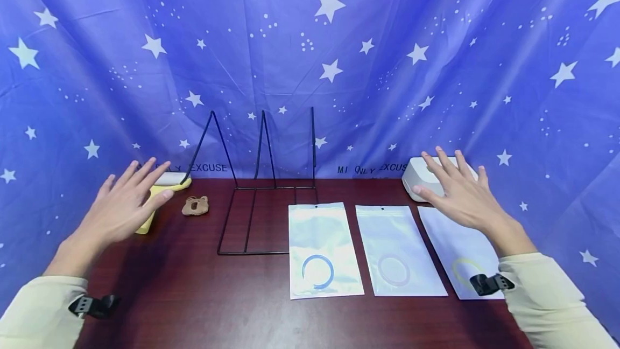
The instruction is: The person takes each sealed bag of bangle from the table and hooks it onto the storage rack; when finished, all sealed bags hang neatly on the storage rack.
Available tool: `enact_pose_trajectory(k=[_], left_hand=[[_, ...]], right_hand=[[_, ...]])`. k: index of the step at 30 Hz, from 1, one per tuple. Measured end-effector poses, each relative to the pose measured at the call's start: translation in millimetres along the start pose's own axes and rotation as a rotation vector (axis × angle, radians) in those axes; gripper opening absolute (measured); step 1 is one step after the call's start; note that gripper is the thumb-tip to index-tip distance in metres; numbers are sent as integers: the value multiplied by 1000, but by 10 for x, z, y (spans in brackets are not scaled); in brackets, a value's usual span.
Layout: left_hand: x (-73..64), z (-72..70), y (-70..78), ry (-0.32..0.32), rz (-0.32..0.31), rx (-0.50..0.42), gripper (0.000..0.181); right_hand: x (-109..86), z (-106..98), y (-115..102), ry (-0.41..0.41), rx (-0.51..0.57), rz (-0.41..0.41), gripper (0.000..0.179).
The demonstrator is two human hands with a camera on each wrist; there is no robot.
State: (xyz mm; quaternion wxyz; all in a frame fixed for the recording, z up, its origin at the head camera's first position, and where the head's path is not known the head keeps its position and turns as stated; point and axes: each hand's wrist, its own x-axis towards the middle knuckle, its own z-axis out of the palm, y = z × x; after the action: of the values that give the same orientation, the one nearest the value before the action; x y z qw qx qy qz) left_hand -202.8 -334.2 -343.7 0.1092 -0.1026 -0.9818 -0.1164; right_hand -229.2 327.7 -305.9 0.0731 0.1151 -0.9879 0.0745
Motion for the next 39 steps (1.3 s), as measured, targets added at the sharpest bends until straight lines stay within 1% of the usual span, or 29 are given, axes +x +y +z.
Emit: enact_pose_trajectory(k=[4, 9, 14, 18, 23, 27, 31, 33, 35, 39], left_hand=[[-8, 88, 22, 13, 10, -8, 72], [-43, 202, 93, 65, 37, -26, 74], [-76, 346, 166, 113, 67, -95, 73], [-113, 496, 199, 125, 74, -182, 71], [-167, 672, 237, 89, 45, -295, 73], [-194, 807, 277, 50, 14, -363, 74], [-229, 939, 324, -7, -40, -407, 76], [-250, 1007, 345, -25, -67, -430, 77], [-272, 1081, 364, -26, -81, -453, 77], [-318, 1241, 399, -2, -64, -478, 73]], right_hand=[[33, 61, -32, 18, 45, -10, 84], [92, 162, -111, 27, 109, -11, 85], [135, 300, -178, 35, 177, -35, 82], [170, 411, -232, 42, 221, -51, 80], [215, 540, -288, 26, 283, -41, 79], [256, 666, -318, 20, 328, -44, 79], [291, 809, -348, 11, 391, -46, 78], [311, 876, -374, 8, 430, -49, 78], [327, 934, -405, 2, 474, -52, 76], [353, 1041, -476, -15, 561, -53, 74]])
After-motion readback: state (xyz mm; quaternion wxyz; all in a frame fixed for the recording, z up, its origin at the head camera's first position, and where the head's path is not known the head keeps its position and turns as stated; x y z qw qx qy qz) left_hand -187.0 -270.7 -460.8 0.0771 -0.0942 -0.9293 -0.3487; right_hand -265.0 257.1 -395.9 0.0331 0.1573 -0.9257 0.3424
